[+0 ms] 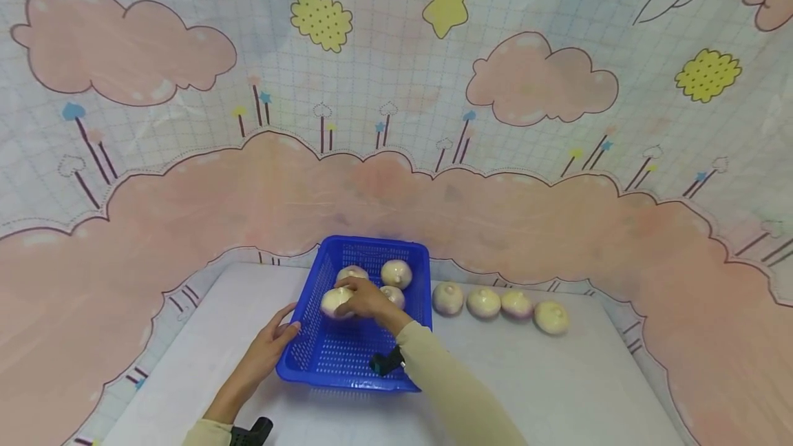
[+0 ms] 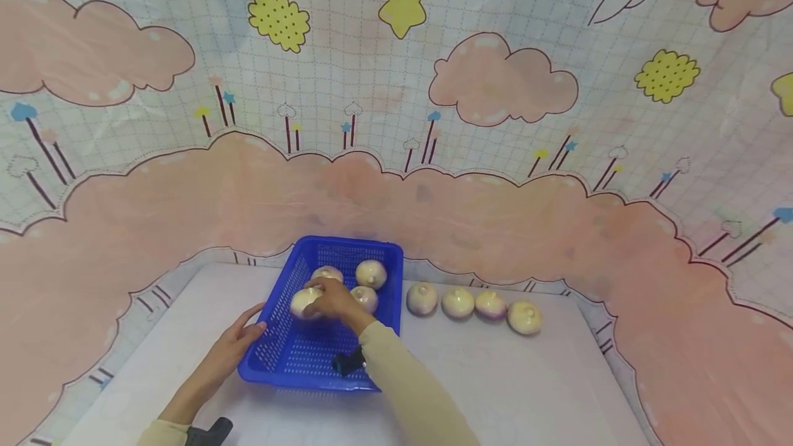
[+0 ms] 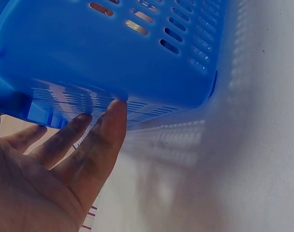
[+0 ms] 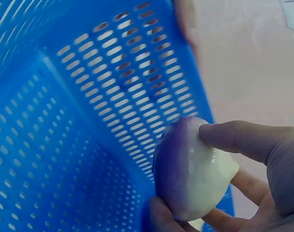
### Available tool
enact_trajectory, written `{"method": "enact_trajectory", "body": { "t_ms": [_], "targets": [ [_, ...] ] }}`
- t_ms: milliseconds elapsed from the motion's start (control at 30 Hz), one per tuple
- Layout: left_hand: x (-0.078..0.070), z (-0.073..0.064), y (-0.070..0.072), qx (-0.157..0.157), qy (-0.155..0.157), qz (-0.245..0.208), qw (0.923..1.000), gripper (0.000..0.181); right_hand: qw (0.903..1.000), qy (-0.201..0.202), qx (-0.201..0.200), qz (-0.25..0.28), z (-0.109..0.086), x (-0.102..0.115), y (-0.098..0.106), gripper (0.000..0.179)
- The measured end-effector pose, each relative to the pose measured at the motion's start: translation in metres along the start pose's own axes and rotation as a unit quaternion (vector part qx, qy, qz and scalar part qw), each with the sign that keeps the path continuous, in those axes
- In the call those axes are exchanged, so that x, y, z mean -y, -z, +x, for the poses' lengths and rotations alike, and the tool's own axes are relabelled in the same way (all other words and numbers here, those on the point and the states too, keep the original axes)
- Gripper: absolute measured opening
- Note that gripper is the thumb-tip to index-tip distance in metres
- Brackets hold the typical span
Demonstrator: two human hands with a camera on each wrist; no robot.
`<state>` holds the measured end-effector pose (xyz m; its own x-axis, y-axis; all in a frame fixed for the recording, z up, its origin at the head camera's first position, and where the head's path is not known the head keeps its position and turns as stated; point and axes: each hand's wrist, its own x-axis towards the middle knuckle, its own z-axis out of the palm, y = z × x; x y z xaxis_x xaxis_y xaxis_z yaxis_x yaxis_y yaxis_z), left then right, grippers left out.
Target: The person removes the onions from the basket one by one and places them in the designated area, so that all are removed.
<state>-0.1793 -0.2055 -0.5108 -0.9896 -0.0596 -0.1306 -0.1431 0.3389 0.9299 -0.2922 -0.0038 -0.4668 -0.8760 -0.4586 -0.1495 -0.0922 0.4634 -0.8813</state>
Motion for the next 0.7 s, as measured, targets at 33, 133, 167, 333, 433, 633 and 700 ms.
{"method": "enact_trajectory", "body": {
  "t_ms": [33, 133, 167, 333, 433, 633, 700],
  "targets": [
    [0.000, 0.000, 0.000, 0.001, -0.001, 0.000, 1.0000, 0.059, 1.0000, 0.001, -0.001, 0.001, -0.001, 0.001, 0.002, 0.055],
    [0.000, 0.001, 0.001, 0.002, -0.006, 0.000, 1.0000, 0.059, 0.9999, 0.006, 0.002, 0.015, -0.003, 0.003, 0.007, 0.053],
    [0.000, 0.001, 0.001, 0.003, -0.007, 0.002, 1.0000, 0.059, 0.9997, 0.011, 0.004, 0.023, -0.003, 0.004, 0.008, 0.052],
    [-0.001, 0.000, 0.003, 0.003, -0.009, 0.010, 0.9999, 0.060, 0.9978, 0.015, 0.015, 0.062, -0.009, 0.010, 0.015, 0.048],
    [-0.002, 0.000, 0.003, 0.003, -0.009, 0.008, 0.9999, 0.059, 0.9968, 0.008, 0.007, 0.080, -0.015, 0.015, 0.019, 0.049],
    [-0.002, 0.000, 0.002, 0.009, -0.008, 0.001, 0.9999, 0.060, 0.9956, 0.021, -0.006, 0.091, -0.025, 0.020, 0.028, 0.051],
    [-0.002, 0.000, 0.002, 0.009, -0.007, 0.003, 0.9999, 0.060, 0.9954, 0.032, -0.006, 0.090, -0.030, 0.021, 0.031, 0.051]
  ]
}}
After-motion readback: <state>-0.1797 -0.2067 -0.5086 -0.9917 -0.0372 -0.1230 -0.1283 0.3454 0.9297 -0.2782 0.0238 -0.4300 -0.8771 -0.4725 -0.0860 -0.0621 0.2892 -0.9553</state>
